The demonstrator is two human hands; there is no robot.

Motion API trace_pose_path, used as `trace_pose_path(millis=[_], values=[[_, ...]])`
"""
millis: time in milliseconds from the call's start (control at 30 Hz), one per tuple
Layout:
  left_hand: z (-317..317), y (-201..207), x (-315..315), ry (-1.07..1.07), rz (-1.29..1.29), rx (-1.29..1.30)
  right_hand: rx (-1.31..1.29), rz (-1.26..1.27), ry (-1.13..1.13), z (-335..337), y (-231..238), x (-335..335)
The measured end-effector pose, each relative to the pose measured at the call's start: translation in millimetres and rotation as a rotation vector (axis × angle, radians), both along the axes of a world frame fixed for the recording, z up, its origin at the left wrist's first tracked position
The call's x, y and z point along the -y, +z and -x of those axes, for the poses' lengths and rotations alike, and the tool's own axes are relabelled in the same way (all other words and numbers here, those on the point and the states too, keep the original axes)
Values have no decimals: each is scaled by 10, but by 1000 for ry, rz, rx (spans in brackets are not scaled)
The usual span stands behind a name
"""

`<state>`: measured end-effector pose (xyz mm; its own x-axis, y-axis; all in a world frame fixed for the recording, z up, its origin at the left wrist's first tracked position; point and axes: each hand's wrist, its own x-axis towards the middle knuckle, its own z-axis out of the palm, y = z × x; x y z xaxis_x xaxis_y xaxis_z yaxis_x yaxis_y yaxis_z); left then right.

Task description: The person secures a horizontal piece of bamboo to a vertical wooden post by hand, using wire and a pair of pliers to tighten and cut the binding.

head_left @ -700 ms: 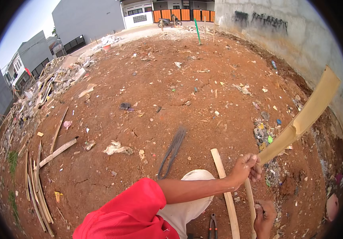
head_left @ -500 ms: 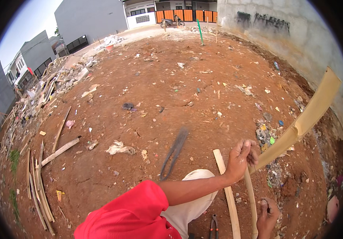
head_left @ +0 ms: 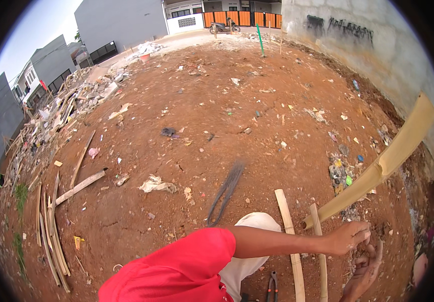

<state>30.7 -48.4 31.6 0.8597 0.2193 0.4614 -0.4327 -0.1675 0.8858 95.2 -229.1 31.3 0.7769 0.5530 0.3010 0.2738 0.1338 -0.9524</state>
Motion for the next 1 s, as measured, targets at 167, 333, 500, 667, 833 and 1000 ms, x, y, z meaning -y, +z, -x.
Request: trace_pose_path(millis=[167,333,500,667,833,1000], values=[[184,-327,573,-209,-134,-115,55,-118,-363,-74,221,238],[187,-487,650,-368,-145,-258,46,-57,-389,-232,84,336],[131,-545,641,-312,-133,-170,-24,29,-452,-437,-155,423],[5,-639,634,-46,168,-77,121,317,-402,85,-66,-79],[-18,-431,519,-34,52,-122,54,83,-413,-113,-102,32],[62,-482,468,-59,59,-180,56,-51,-427,-110,-32,38]])
